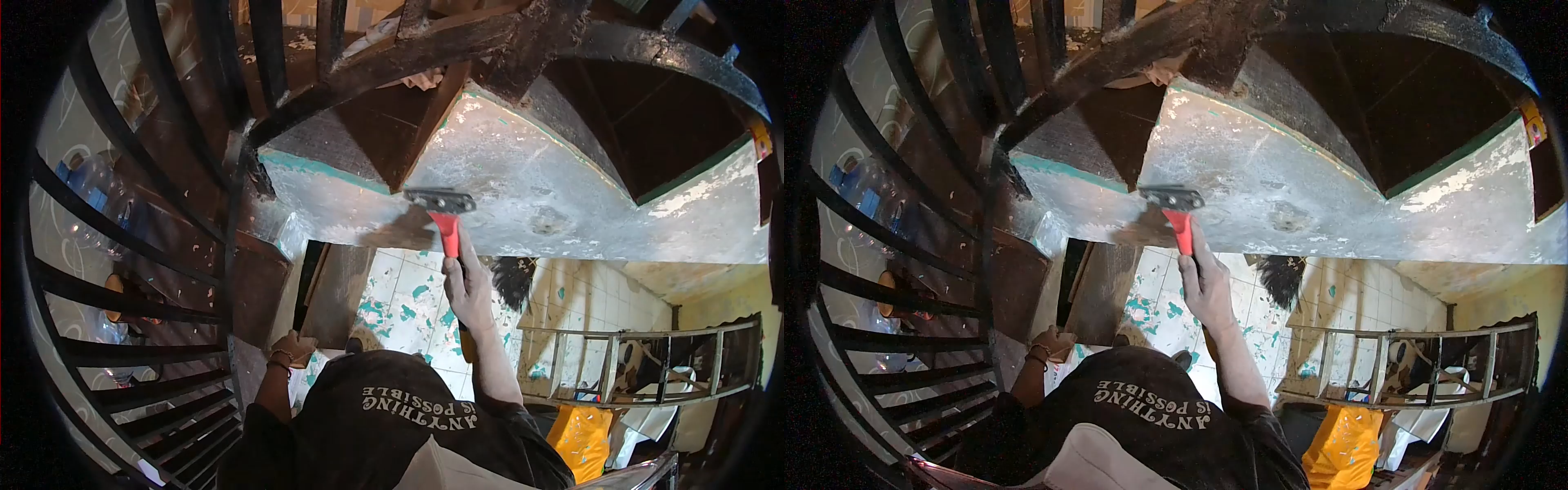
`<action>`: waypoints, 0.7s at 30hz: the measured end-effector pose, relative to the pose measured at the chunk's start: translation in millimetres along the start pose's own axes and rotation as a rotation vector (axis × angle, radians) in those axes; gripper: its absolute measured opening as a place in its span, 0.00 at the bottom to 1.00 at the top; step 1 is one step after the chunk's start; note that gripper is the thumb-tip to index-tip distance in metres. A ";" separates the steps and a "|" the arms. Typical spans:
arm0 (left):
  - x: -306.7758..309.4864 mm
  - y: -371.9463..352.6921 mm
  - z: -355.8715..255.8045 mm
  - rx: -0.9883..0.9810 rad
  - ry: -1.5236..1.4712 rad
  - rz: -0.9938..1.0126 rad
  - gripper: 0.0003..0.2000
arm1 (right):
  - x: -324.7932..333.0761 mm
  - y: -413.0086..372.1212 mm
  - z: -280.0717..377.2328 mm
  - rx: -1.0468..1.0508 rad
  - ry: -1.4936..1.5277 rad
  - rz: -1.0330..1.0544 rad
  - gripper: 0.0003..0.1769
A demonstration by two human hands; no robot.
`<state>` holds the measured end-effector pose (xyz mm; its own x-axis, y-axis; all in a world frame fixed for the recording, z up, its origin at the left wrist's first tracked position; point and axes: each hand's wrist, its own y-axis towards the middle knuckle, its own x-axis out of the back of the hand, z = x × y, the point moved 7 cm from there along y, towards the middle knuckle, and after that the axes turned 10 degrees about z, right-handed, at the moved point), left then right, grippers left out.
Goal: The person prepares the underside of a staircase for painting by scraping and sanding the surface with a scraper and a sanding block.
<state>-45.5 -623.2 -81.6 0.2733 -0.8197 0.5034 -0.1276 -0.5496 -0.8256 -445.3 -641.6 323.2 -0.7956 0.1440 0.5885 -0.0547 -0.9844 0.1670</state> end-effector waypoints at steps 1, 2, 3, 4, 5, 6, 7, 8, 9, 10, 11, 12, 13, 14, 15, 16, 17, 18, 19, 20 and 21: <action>0.7 -0.9 -0.7 0.014 0.020 0.006 0.47 | -1.1 1.6 0.9 -0.005 0.002 -0.004 0.31; -2.5 -0.2 0.2 0.014 0.024 0.008 0.47 | -1.5 3.0 3.7 -0.006 0.018 -0.002 0.31; -3.6 0.3 -0.8 -0.019 -0.028 -0.021 0.44 | -2.2 4.3 6.0 -0.004 0.034 0.000 0.31; -0.1 3.1 -2.0 -0.054 -0.082 -0.055 0.42 | 0.3 -0.6 4.0 -0.019 0.027 -0.004 0.31; 1.5 8.1 -3.2 -0.058 -0.090 -0.062 0.42 | 2.0 -1.0 4.4 -0.009 0.022 -0.003 0.31; 3.7 9.8 -6.7 -0.071 -0.100 -0.083 0.41 | 3.1 -1.5 1.4 -0.038 0.047 0.004 0.31; 2.1 8.1 -6.1 -0.080 -0.101 -0.094 0.41 | 2.1 -5.4 -2.2 -0.081 0.076 0.009 0.31; -0.3 7.7 -6.0 -0.078 -0.098 -0.086 0.41 | 0.3 -2.2 0.1 -0.070 0.057 0.007 0.31; 2.9 7.5 -8.9 -0.091 -0.092 -0.118 0.40 | -1.3 -2.0 0.8 -0.077 0.058 0.005 0.31; 7.7 6.8 -11.8 -0.105 -0.086 -0.156 0.39 | -1.8 -0.9 4.5 -0.049 0.036 -0.008 0.31; 10.3 5.6 -12.9 -0.107 -0.084 -0.159 0.39 | -1.7 0.5 8.4 -0.016 0.013 -0.021 0.31; 11.8 5.5 -12.5 -0.106 -0.098 -0.165 0.39 | -0.1 -3.6 5.1 -0.036 0.047 -0.018 0.32; 12.5 6.0 -13.4 -0.106 -0.118 -0.171 0.39 | -0.7 -3.7 5.4 -0.028 0.044 -0.017 0.32; 12.9 7.3 -14.2 -0.108 -0.123 -0.175 0.39 | -0.3 -3.7 4.3 -0.033 0.070 -0.028 0.32; 12.6 7.2 -13.6 -0.110 -0.105 -0.180 0.38 | 0.4 -4.5 4.7 -0.044 0.098 -0.039 0.32; 11.4 6.9 -12.9 -0.112 -0.083 -0.182 0.38 | 0.8 -0.9 11.8 -0.085 0.080 0.006 0.31; 9.1 7.3 -13.0 -0.113 -0.078 -0.176 0.38 | -1.3 3.9 10.4 -0.092 0.080 0.004 0.31; 9.9 6.0 -14.5 -0.110 -0.072 -0.180 0.38 | -3.8 9.2 13.2 -0.034 0.010 -0.012 0.31; 12.4 4.1 -15.5 -0.106 -0.068 -0.188 0.38 | -5.4 11.7 17.4 0.028 -0.059 -0.027 0.31; 13.8 1.5 -15.5 -0.105 -0.066 -0.190 0.38 | -5.7 11.8 17.2 0.034 -0.040 -0.006 0.31; 12.8 0.2 -15.5 -0.123 -0.071 -0.194 0.38 | -2.0 9.0 18.0 0.037 -0.039 -0.005 0.31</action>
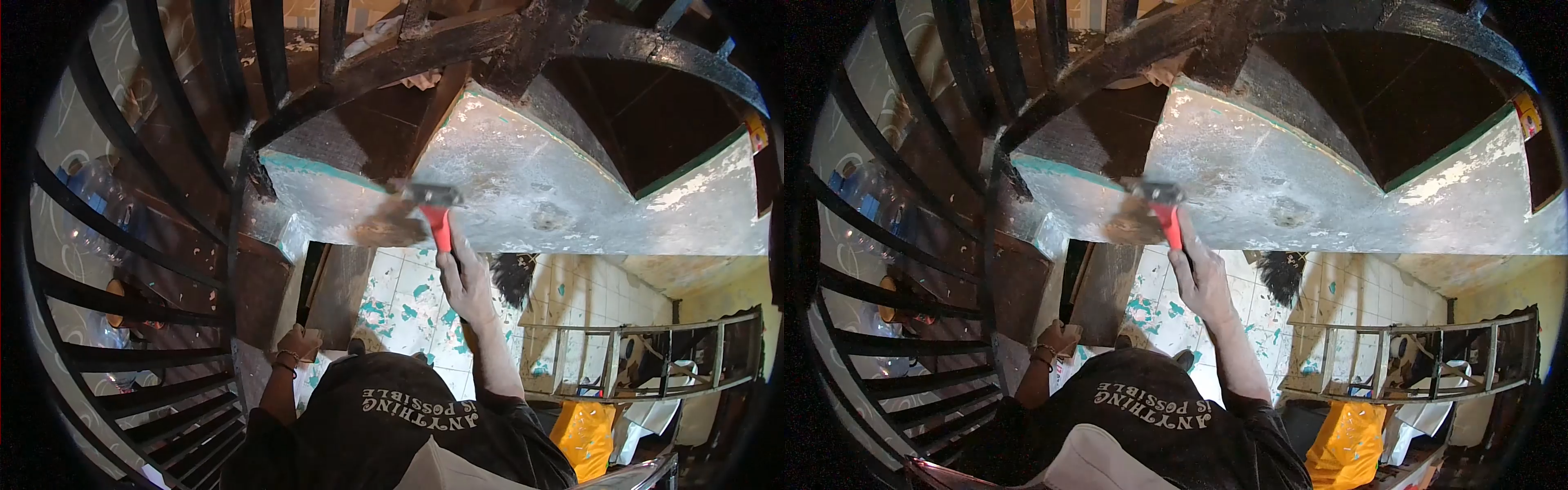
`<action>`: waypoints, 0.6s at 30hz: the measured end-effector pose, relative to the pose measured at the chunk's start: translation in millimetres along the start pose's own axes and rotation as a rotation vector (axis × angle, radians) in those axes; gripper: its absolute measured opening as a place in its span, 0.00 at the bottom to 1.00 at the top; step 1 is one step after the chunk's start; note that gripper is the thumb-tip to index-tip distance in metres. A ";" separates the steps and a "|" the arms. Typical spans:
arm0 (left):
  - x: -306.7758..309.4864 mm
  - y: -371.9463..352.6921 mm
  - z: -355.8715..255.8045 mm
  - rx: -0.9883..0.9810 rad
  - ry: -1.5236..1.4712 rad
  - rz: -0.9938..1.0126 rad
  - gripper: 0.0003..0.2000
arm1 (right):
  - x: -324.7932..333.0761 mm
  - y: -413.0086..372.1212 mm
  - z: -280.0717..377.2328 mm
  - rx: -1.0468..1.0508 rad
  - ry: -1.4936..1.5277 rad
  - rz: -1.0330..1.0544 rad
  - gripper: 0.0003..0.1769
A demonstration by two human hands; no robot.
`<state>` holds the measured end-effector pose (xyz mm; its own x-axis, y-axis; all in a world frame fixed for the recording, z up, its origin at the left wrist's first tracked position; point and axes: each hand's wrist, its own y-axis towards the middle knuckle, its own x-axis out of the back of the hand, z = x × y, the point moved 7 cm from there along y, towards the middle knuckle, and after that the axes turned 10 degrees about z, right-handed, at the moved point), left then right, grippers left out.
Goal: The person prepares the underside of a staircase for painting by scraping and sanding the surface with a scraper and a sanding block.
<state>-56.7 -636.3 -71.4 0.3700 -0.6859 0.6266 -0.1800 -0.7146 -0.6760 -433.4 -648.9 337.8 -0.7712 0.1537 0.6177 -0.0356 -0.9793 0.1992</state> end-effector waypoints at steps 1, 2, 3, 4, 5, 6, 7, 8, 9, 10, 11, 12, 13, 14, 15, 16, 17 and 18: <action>1.8 -2.0 -2.7 -0.017 -0.008 -0.004 0.37 | -0.4 -5.7 4.6 0.043 -0.036 0.084 0.31; 3.7 -4.1 -3.7 -0.016 -0.010 -0.007 0.37 | -2.5 -13.5 7.2 0.085 -0.072 0.169 0.32; 10.2 -11.1 -9.9 -0.038 -0.031 -0.048 0.36 | -4.8 -23.7 -6.0 0.088 -0.089 0.152 0.32; 16.3 -17.6 -17.0 -0.060 -0.052 -0.089 0.35 | -5.0 -34.0 -15.0 0.092 -0.089 0.156 0.32; 19.6 -21.7 -23.5 -0.056 -0.053 -0.088 0.35 | -0.7 -45.0 -29.0 0.004 -0.054 0.109 0.32; 32.6 -27.9 -36.0 -0.138 -0.145 -0.213 0.34 | 2.6 -54.7 -42.5 -0.086 -0.019 0.061 0.32; 45.9 -34.9 -47.8 -0.221 -0.235 -0.337 0.34 | 5.9 -61.5 -48.4 -0.073 0.039 -0.013 0.31; 51.6 -36.2 -58.3 -0.221 -0.232 -0.331 0.34 | 5.9 -70.4 -63.6 -0.203 0.203 -0.024 0.30; 66.6 -39.3 -72.1 -0.287 -0.318 -0.435 0.33 | 7.8 -73.8 -69.8 -0.218 0.232 -0.044 0.30; 82.2 -41.1 -86.2 -0.360 -0.404 -0.537 0.33 | 11.4 -77.3 -74.3 -0.231 0.257 -0.071 0.30; 92.3 -38.2 -100.6 -0.376 -0.397 -0.527 0.33 | 15.0 -77.9 -74.9 -0.238 0.254 -0.090 0.30; 103.2 -37.4 -113.2 -0.465 -0.548 -0.520 0.33 | 16.8 -74.4 -72.9 -0.218 0.239 -0.082 0.30; 112.4 -35.1 -123.7 -0.550 -0.702 -0.509 0.34 | 18.7 -68.9 -71.0 -0.197 0.222 -0.072 0.30; 119.2 -30.3 -132.2 -0.559 -0.697 -0.498 0.34 | 20.3 -62.4 -70.6 -0.144 0.194 -0.091 0.29; 126.6 -27.0 -138.4 -0.567 -0.689 -0.514 0.34 | 21.1 -55.2 -68.9 -0.106 0.158 -0.097 0.29; 131.5 -26.7 -142.6 -0.574 -0.683 -0.534 0.34 | 22.0 -50.4 -66.1 -0.064 0.123 -0.099 0.29; 135.8 -29.6 -145.8 -0.579 -0.673 -0.551 0.34 | 23.2 -49.3 -64.3 -0.063 0.113 -0.099 0.29; 138.7 -33.3 -146.1 -0.584 -0.670 -0.552 0.34 | 26.2 -50.9 -61.4 -0.061 0.113 -0.104 0.29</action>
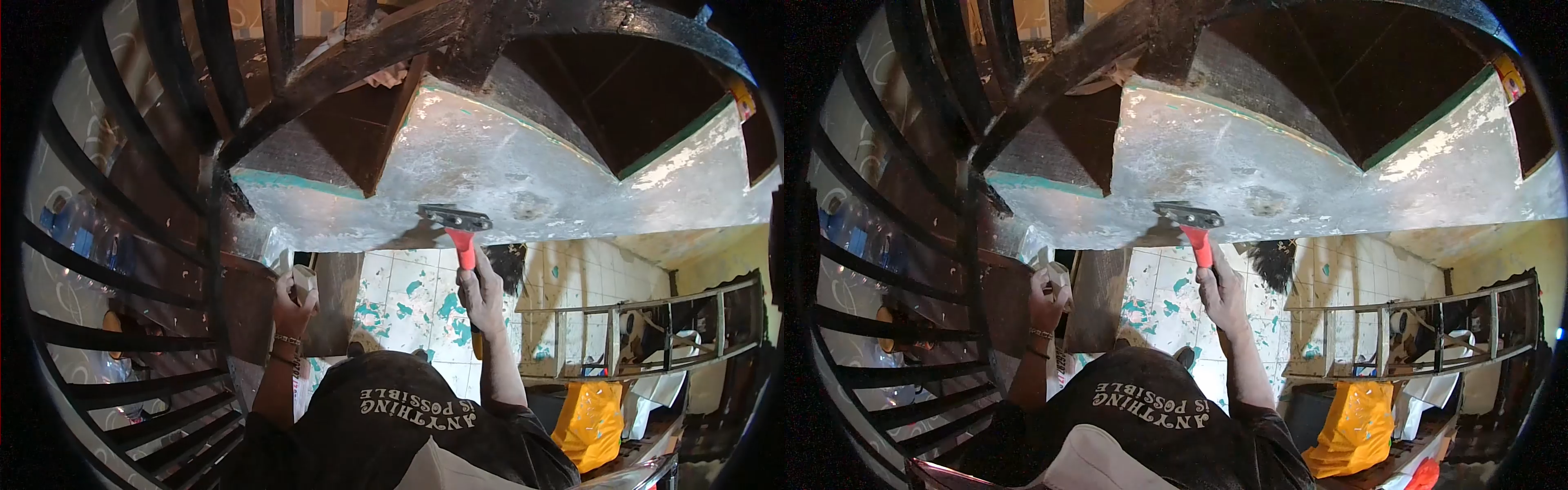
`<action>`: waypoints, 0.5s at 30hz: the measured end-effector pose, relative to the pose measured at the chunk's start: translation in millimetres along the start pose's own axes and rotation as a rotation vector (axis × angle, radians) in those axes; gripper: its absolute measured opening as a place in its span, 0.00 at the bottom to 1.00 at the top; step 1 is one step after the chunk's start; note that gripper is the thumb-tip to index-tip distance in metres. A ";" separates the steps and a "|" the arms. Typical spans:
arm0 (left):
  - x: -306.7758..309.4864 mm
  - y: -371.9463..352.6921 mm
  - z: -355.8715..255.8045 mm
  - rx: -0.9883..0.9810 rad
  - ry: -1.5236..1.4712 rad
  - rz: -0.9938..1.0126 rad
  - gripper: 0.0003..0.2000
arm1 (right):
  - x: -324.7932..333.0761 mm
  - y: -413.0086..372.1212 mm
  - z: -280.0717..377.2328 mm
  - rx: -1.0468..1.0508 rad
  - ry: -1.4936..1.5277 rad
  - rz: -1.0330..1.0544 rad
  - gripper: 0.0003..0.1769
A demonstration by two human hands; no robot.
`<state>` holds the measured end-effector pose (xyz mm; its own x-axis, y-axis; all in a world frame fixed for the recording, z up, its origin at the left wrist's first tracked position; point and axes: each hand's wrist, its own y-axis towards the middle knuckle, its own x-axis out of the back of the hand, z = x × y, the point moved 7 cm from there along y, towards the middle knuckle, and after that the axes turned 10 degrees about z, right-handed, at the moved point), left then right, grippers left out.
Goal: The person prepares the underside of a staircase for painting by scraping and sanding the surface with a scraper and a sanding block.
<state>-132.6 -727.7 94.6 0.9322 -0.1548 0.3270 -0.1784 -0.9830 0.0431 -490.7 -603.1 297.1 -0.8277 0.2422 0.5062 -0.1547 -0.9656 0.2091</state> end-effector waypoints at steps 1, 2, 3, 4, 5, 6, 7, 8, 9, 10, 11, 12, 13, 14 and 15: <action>4.5 -4.0 -2.7 -0.012 0.016 -0.014 0.35 | 4.4 -3.9 1.1 -0.026 0.045 -0.019 0.28; 6.2 -7.1 -3.4 -0.023 0.028 -0.031 0.35 | 8.5 -4.4 0.8 -0.048 0.087 -0.036 0.28; 6.6 -9.5 1.8 -0.025 0.026 -0.029 0.35 | 9.1 -3.0 1.0 -0.054 0.090 -0.036 0.28; 7.4 -14.0 8.9 -0.021 0.068 -0.013 0.33 | 8.0 -1.6 2.5 -0.063 0.089 -0.040 0.28; 6.2 -18.3 14.5 -0.018 0.110 0.004 0.31 | 4.2 4.1 6.8 -0.056 0.069 -0.016 0.27; 4.1 -20.7 13.8 -0.019 0.111 0.013 0.31 | 1.2 9.8 11.3 -0.045 0.050 0.007 0.27; 3.3 -22.0 12.2 -0.015 0.119 0.016 0.31 | 0.6 12.5 16.9 -0.014 0.012 0.004 0.26; 3.7 -22.8 11.6 -0.011 0.127 0.016 0.31 | 3.4 10.1 16.3 -0.015 0.013 -0.001 0.26; 5.1 -24.0 12.0 -0.014 0.127 0.016 0.31 | 7.9 6.3 11.3 -0.069 0.003 0.010 0.26; 7.1 -24.8 10.9 -0.042 0.112 0.005 0.31 | 12.0 2.9 6.6 -0.120 -0.008 0.024 0.27; 7.4 -24.3 9.7 -0.070 0.093 -0.011 0.31 | 14.8 -1.3 -4.2 -0.099 0.025 0.010 0.27; 7.0 -23.9 10.5 -0.067 0.089 -0.017 0.31 | 13.5 2.1 -2.6 -0.097 0.023 0.016 0.27; 6.2 -24.4 13.3 -0.042 0.082 -0.015 0.31 | 10.8 4.6 1.5 -0.083 0.019 0.017 0.26; 4.7 -24.3 15.7 -0.019 0.075 -0.011 0.32 | 7.7 7.8 6.9 -0.070 0.015 0.016 0.25; 2.2 -23.3 16.3 -0.017 0.075 -0.005 0.32 | 3.3 14.0 19.7 -0.062 -0.024 0.010 0.24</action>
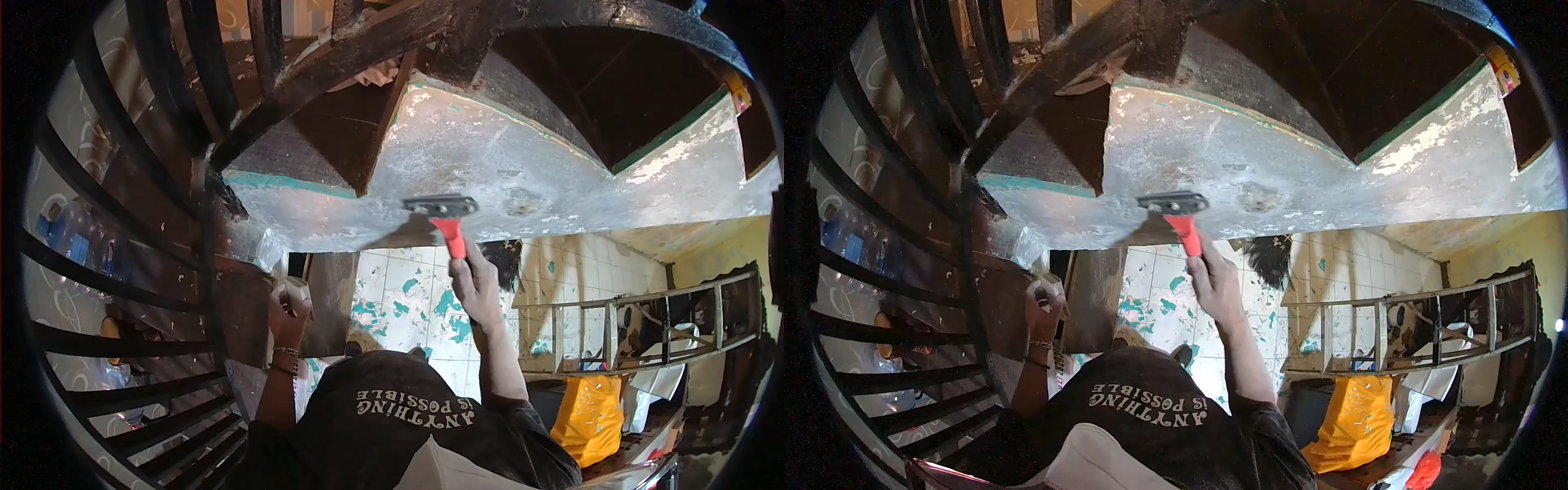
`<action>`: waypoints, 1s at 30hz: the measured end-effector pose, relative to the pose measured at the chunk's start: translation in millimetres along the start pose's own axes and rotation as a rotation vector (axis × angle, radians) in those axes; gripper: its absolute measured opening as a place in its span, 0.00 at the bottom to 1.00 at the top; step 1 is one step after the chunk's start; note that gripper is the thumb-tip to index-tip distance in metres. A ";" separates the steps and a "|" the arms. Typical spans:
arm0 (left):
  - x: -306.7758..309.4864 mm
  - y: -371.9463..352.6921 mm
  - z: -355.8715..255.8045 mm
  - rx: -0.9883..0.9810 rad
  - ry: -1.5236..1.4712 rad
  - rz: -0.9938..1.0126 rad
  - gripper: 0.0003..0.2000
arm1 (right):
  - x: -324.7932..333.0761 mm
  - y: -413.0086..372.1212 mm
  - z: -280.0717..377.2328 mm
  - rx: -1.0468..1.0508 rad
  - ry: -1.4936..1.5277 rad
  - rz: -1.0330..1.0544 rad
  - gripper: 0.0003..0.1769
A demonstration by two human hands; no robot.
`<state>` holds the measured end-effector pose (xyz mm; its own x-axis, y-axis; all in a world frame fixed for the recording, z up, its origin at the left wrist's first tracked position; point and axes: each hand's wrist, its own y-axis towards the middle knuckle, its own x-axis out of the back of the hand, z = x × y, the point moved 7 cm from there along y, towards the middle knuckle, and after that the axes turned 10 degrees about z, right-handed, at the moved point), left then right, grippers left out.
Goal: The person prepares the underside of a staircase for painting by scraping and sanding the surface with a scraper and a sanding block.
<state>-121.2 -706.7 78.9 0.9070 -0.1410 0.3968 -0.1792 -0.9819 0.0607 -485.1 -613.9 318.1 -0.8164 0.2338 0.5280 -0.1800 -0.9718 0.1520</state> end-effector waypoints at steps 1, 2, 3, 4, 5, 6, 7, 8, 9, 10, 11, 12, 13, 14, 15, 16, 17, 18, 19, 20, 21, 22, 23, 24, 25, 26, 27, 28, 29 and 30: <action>-3.0 2.6 0.3 0.006 0.015 0.009 0.32 | -5.0 3.8 1.9 0.035 0.000 0.009 0.24; -3.6 4.2 0.3 0.011 0.031 0.019 0.33 | -2.3 1.0 1.4 0.010 -0.029 0.014 0.25; -2.0 4.6 -0.5 0.007 0.033 0.023 0.33 | 3.2 -1.7 0.4 -0.013 -0.058 0.019 0.25; 0.4 3.4 -1.0 0.001 -0.019 0.012 0.33 | 11.2 -8.9 -6.8 -0.042 -0.023 -0.005 0.25; -0.6 4.0 -1.0 -0.005 -0.077 -0.004 0.33 | 20.2 -16.5 -14.7 -0.068 0.005 -0.024 0.25; -2.7 5.4 0.2 -0.004 -0.085 -0.007 0.33 | 24.8 -19.1 -15.4 -0.119 0.058 -0.011 0.25; -1.1 5.4 3.8 0.019 -0.062 -0.008 0.32 | 24.4 -18.5 -12.6 -0.125 0.056 -0.011 0.25; -0.2 5.1 6.4 0.042 -0.035 -0.006 0.32 | 22.2 -15.9 -8.0 -0.135 0.035 -0.012 0.25; -1.1 5.3 -0.8 0.043 -0.034 0.003 0.32 | 19.8 -11.6 -3.0 -0.145 0.014 -0.015 0.26; -2.1 6.2 -10.8 0.054 -0.037 0.015 0.31 | 17.1 -6.4 2.5 -0.022 -0.027 -0.018 0.26; -1.6 8.1 -17.1 0.062 -0.039 0.024 0.30 | 19.6 -9.6 1.9 -0.024 -0.024 -0.024 0.26; -2.3 11.1 -15.1 0.057 -0.035 0.024 0.30 | 26.2 -13.4 1.5 -0.026 -0.049 -0.054 0.26; -1.7 11.9 -9.5 0.056 -0.106 -0.026 0.31 | 32.9 -17.7 0.9 -0.027 -0.075 -0.079 0.26; -1.1 11.3 -3.6 0.058 -0.180 -0.081 0.32 | 39.3 -22.5 -5.2 -0.030 -0.054 -0.092 0.26; -2.6 13.6 -5.2 0.062 -0.186 -0.095 0.32 | 41.9 -24.3 -9.9 -0.117 -0.029 -0.043 0.26; -2.3 17.6 -10.9 0.021 -0.244 -0.111 0.32 | 39.7 -17.5 -3.4 -0.053 -0.081 -0.029 0.26; 0.2 19.5 -15.6 -0.015 -0.294 -0.124 0.31 | 34.0 -8.5 2.9 0.006 -0.126 -0.013 0.26; 1.6 21.7 -18.4 -0.003 -0.283 -0.134 0.31 | 23.0 3.6 13.2 0.036 -0.155 0.012 0.27; 2.8 26.6 -25.6 -0.027 -0.240 -0.152 0.31 | 7.6 16.0 24.4 0.069 -0.182 0.035 0.27; 3.5 34.1 -32.9 -0.053 -0.199 -0.169 0.31 | -8.8 24.0 30.5 0.103 -0.117 0.055 0.28; 5.1 43.4 -38.8 -0.082 -0.163 -0.189 0.31 | -24.7 27.1 32.3 0.036 -0.194 0.121 0.28; 10.1 53.5 -37.0 -0.075 -0.158 -0.202 0.31 | -40.3 23.5 32.2 0.098 -0.186 0.189 0.28; 23.5 63.5 -34.0 -0.104 -0.179 -0.302 0.31 | -54.9 15.4 26.4 0.163 -0.178 0.254 0.28; 35.4 73.4 -32.8 -0.134 -0.202 -0.401 0.30 | -60.3 5.3 15.0 0.174 -0.177 0.264 0.28; 44.8 80.0 -36.2 -0.171 -0.187 -0.505 0.29 | -65.4 -10.0 -0.2 0.183 -0.180 0.318 0.28; 43.2 90.5 -30.5 -0.165 -0.201 -0.535 0.28 | -68.7 -26.6 -16.3 0.192 -0.185 0.374 0.27; 40.1 99.0 -22.8 -0.159 -0.215 -0.566 0.27 | -64.3 -41.4 -45.1 -0.002 -0.122 0.377 0.26; 28.5 102.7 -31.3 -0.193 -0.237 -0.597 0.27 | -57.6 -60.7 -77.2 -0.197 -0.060 0.376 0.25; 12.1 104.4 -43.7 -0.229 -0.257 -0.629 0.27 | -46.7 -82.3 -112.8 -0.327 -0.040 0.323 0.25; -8.9 109.8 -49.7 -0.271 -0.057 -0.522 0.29 | -35.3 -109.1 -154.3 -0.458 -0.020 0.269 0.24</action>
<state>-167.9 -806.9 127.6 0.9191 0.3380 0.2026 0.2116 -0.8570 0.4698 -521.3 -520.7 154.0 -0.8571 -0.0293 0.5143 -0.1906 -0.9095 -0.3695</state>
